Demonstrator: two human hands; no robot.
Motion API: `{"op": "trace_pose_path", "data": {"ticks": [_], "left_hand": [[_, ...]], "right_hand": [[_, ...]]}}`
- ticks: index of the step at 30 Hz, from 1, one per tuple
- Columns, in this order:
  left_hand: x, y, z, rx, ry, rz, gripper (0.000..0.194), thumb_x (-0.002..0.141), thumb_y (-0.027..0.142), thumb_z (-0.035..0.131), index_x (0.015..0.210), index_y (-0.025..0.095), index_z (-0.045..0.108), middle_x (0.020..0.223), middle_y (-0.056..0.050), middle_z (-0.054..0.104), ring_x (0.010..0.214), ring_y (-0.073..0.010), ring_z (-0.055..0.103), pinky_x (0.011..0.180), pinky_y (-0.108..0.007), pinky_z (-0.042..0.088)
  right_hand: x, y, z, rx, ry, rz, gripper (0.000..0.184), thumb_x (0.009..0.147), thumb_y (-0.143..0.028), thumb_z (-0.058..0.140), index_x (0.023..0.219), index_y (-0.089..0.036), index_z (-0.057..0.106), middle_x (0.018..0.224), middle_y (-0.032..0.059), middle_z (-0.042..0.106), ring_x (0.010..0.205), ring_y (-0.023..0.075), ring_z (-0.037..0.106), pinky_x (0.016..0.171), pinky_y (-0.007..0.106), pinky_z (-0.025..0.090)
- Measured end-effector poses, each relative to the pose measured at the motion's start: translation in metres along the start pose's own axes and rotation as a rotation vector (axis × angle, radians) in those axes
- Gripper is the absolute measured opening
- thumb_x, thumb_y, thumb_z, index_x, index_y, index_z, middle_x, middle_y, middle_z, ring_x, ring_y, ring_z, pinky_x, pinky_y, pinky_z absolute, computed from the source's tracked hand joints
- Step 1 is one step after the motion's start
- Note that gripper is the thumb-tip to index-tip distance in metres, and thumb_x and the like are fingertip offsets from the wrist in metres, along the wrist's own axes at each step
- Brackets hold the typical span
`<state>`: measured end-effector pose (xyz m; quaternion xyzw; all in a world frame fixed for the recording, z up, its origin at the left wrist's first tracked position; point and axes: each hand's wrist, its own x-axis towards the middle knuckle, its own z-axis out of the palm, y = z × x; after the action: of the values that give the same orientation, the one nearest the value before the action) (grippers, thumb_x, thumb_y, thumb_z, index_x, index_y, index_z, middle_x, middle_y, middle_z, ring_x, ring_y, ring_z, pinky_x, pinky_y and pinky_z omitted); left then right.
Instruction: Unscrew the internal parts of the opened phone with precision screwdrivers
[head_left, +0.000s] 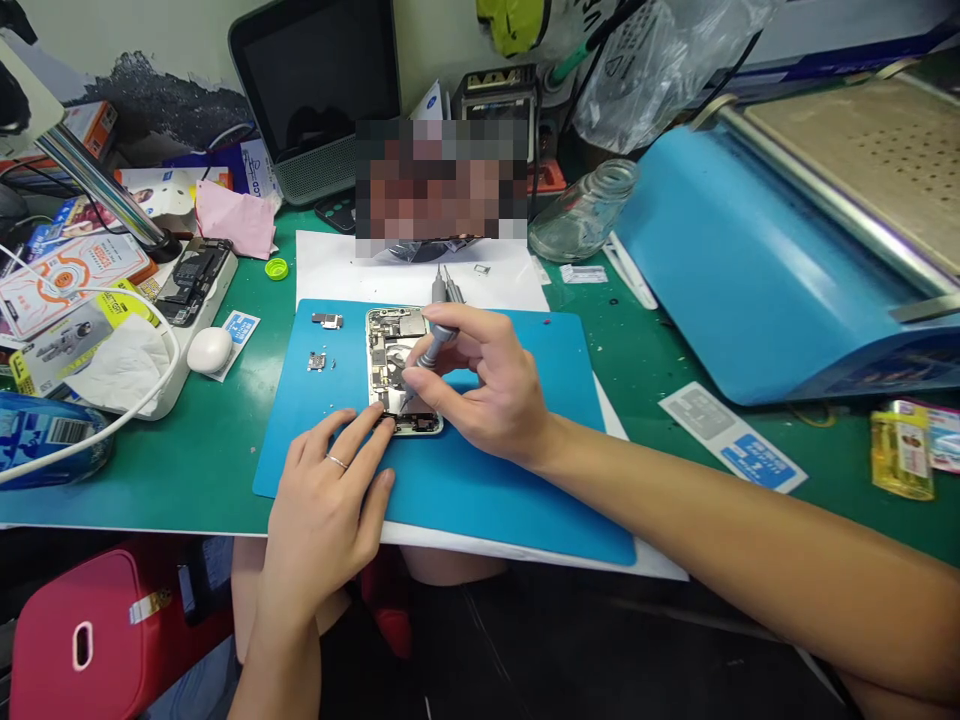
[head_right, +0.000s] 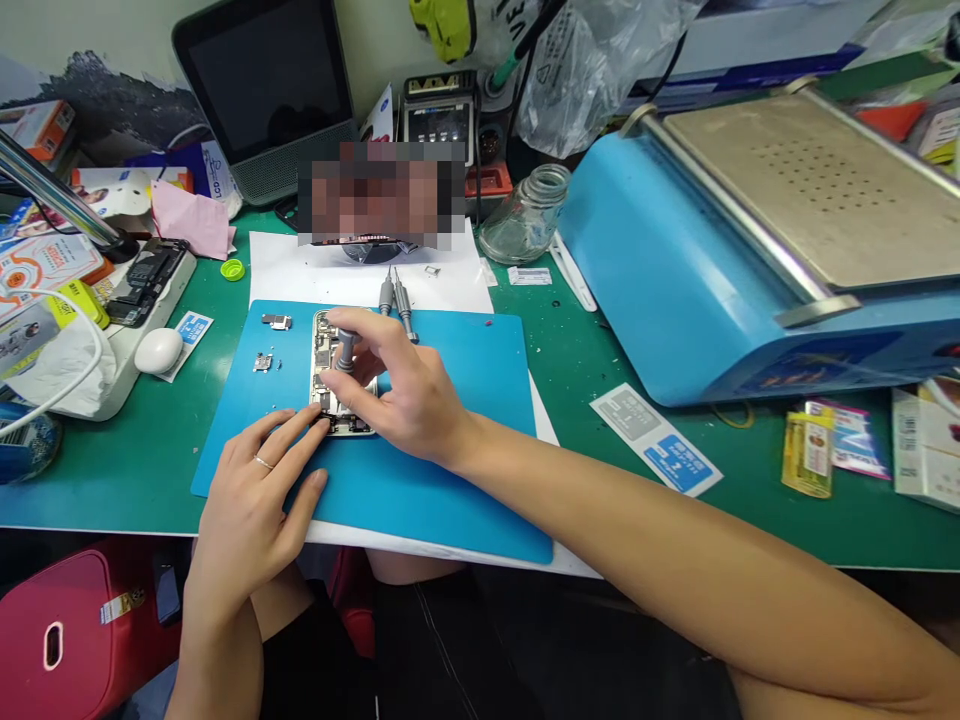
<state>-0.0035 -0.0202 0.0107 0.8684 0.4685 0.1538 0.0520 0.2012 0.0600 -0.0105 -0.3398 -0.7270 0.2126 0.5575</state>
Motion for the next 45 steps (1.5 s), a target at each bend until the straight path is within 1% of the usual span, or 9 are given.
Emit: {"op": "trace_pose_path", "data": {"ticks": [11,18,23,30,33,36,40,42,45], "left_hand": [[0.0,0.002,-0.002,-0.021,-0.009,-0.001,0.043,0.101,0.019,0.05,0.144,0.02,0.054,0.153,-0.004,0.054,0.137,-0.0295,0.046,0.108,-0.048,0.041],[0.0,0.002,-0.001,-0.029,-0.005,-0.004,0.044,0.101,0.02,0.05,0.144,0.022,0.054,0.152,-0.005,0.055,0.137,-0.0311,0.047,0.107,-0.049,0.042],[0.0,0.001,-0.001,-0.029,0.006,0.002,0.046,0.1,0.02,0.053,0.146,0.019,0.053,0.151,-0.006,0.056,0.137,-0.0307,0.047,0.109,-0.049,0.041],[0.001,0.001,-0.001,-0.024,0.007,0.002,0.042,0.101,0.023,0.052,0.143,0.017,0.055,0.149,-0.007,0.058,0.139,-0.0312,0.045,0.111,-0.049,0.04],[0.001,0.001,-0.001,-0.035,0.007,-0.002,0.046,0.101,0.023,0.052,0.147,0.017,0.05,0.149,-0.007,0.058,0.138,-0.0302,0.046,0.111,-0.048,0.04],[0.001,0.0,-0.001,-0.054,0.007,0.003,0.053,0.101,0.022,0.051,0.153,0.02,0.042,0.15,-0.007,0.057,0.138,-0.0296,0.046,0.111,-0.048,0.041],[0.0,0.0,-0.002,-0.051,-0.002,0.014,0.052,0.101,0.021,0.051,0.152,0.022,0.044,0.15,-0.005,0.057,0.138,-0.031,0.046,0.11,-0.049,0.041],[0.0,0.0,-0.002,-0.044,0.003,0.016,0.049,0.101,0.022,0.052,0.15,0.022,0.047,0.149,-0.005,0.058,0.137,-0.0314,0.047,0.11,-0.049,0.041],[-0.001,0.0,-0.001,-0.04,0.02,0.022,0.047,0.101,0.022,0.052,0.148,0.022,0.05,0.146,-0.006,0.06,0.136,-0.0315,0.048,0.109,-0.05,0.041]], "right_hand": [[0.0,0.0,0.0,-0.002,-0.003,-0.006,0.045,0.095,-0.027,0.065,0.135,-0.027,0.044,0.1,0.0022,0.069,0.075,0.0142,0.07,0.065,0.03,0.066],[0.0,-0.001,0.0,-0.003,-0.009,0.006,0.045,0.095,-0.026,0.065,0.135,-0.029,0.045,0.099,0.0017,0.069,0.076,0.0153,0.071,0.064,0.031,0.066],[0.0,-0.001,0.0,-0.012,-0.025,0.028,0.045,0.095,-0.029,0.065,0.135,-0.029,0.044,0.099,0.0019,0.069,0.076,0.0159,0.071,0.064,0.032,0.066],[0.001,-0.002,-0.001,-0.01,-0.017,0.004,0.044,0.095,-0.026,0.066,0.134,-0.03,0.046,0.098,0.0008,0.068,0.075,0.0149,0.07,0.063,0.03,0.065],[0.0,-0.001,-0.001,-0.04,-0.023,0.027,0.043,0.097,-0.03,0.064,0.135,-0.031,0.045,0.095,-0.0001,0.068,0.067,0.0139,0.067,0.057,0.03,0.06],[-0.001,-0.002,-0.001,-0.06,-0.029,0.053,0.045,0.098,-0.034,0.062,0.138,-0.033,0.042,0.1,0.0013,0.069,0.063,0.0142,0.064,0.054,0.032,0.057],[0.005,0.0,-0.014,-0.085,0.065,0.032,0.052,0.096,-0.033,0.065,0.14,-0.037,0.039,0.094,-0.0002,0.069,0.063,0.0156,0.063,0.049,0.031,0.051],[0.013,0.004,-0.028,-0.144,0.152,0.005,0.048,0.094,-0.033,0.068,0.135,-0.037,0.043,0.092,-0.0003,0.068,0.071,0.0181,0.067,0.051,0.031,0.05],[0.026,0.015,-0.051,-0.311,0.263,0.011,0.039,0.096,-0.034,0.064,0.131,-0.032,0.047,0.101,0.0033,0.069,0.082,0.0222,0.071,0.061,0.035,0.053]]}}
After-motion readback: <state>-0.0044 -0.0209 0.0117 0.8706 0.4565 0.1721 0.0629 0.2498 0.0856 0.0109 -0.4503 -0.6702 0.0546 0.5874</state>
